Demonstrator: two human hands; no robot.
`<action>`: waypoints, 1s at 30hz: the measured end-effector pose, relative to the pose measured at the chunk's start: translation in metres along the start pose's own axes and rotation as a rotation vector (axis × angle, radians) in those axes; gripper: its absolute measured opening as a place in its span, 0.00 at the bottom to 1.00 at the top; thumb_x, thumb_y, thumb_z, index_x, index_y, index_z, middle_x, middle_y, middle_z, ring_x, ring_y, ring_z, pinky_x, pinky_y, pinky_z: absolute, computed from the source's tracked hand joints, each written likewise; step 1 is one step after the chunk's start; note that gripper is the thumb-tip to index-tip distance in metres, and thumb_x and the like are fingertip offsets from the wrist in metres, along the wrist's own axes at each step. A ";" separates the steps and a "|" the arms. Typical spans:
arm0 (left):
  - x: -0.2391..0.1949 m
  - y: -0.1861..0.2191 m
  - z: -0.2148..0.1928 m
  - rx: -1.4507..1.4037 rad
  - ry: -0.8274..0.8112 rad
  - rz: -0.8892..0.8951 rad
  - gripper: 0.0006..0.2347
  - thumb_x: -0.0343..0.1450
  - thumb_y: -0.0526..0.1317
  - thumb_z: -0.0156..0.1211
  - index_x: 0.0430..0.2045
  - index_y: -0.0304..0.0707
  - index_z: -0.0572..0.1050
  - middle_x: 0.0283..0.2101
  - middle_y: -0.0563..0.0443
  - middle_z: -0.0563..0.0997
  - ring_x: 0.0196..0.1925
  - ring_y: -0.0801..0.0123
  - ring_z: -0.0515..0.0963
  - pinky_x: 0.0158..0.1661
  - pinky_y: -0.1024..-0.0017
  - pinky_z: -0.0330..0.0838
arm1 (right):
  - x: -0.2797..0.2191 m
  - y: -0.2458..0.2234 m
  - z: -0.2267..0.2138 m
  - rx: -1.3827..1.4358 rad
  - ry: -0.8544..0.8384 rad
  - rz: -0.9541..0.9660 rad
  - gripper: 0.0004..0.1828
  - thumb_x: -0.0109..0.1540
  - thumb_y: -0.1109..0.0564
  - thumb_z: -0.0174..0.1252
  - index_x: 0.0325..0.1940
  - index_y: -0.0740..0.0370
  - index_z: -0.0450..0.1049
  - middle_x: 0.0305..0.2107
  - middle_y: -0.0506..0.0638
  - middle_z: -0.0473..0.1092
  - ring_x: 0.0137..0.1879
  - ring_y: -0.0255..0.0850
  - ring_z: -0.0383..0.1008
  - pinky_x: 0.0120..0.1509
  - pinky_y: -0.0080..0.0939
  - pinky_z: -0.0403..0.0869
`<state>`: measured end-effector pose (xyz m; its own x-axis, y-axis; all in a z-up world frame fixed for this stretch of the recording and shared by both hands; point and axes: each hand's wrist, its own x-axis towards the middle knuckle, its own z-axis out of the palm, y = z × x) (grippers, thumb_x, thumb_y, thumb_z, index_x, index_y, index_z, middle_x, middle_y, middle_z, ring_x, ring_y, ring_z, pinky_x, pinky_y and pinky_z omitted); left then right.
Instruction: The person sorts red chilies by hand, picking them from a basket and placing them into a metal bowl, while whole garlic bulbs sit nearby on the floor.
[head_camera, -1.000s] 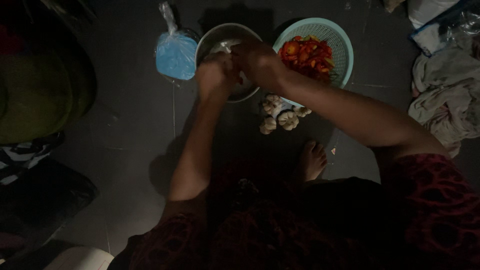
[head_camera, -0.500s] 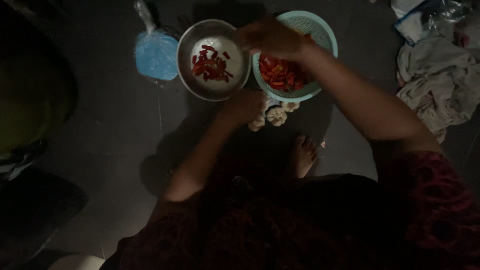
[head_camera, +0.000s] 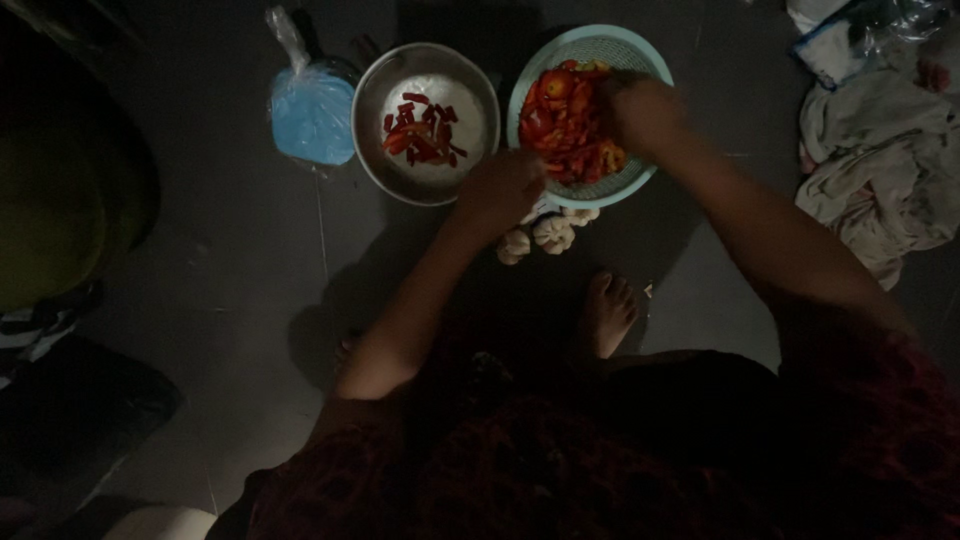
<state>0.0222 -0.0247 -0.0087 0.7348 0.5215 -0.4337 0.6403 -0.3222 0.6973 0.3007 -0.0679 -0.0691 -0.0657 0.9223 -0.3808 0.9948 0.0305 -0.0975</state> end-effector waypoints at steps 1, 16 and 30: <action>0.003 -0.001 0.001 -0.037 0.024 -0.025 0.14 0.79 0.47 0.49 0.42 0.37 0.80 0.41 0.42 0.85 0.43 0.55 0.85 0.47 0.55 0.76 | -0.005 0.002 -0.005 0.114 0.037 0.017 0.21 0.65 0.53 0.66 0.62 0.58 0.77 0.39 0.61 0.78 0.38 0.55 0.80 0.41 0.54 0.78; 0.015 -0.004 -0.030 -0.403 0.294 0.046 0.12 0.72 0.47 0.62 0.38 0.36 0.82 0.36 0.46 0.87 0.35 0.64 0.88 0.39 0.66 0.81 | -0.035 -0.071 -0.095 0.829 0.151 -0.237 0.10 0.69 0.53 0.64 0.50 0.60 0.81 0.39 0.52 0.79 0.45 0.45 0.81 0.50 0.48 0.78; -0.014 -0.058 -0.062 0.122 0.589 0.179 0.13 0.71 0.42 0.61 0.47 0.38 0.82 0.43 0.39 0.86 0.41 0.57 0.86 0.42 0.61 0.80 | 0.028 -0.108 -0.122 0.941 0.054 -0.140 0.13 0.71 0.56 0.57 0.58 0.61 0.77 0.41 0.50 0.79 0.48 0.42 0.82 0.53 0.42 0.79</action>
<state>-0.0393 0.0355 -0.0079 0.6084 0.7878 0.0958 0.5650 -0.5148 0.6447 0.2008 0.0017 0.0424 -0.1520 0.9511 -0.2691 0.5059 -0.1590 -0.8478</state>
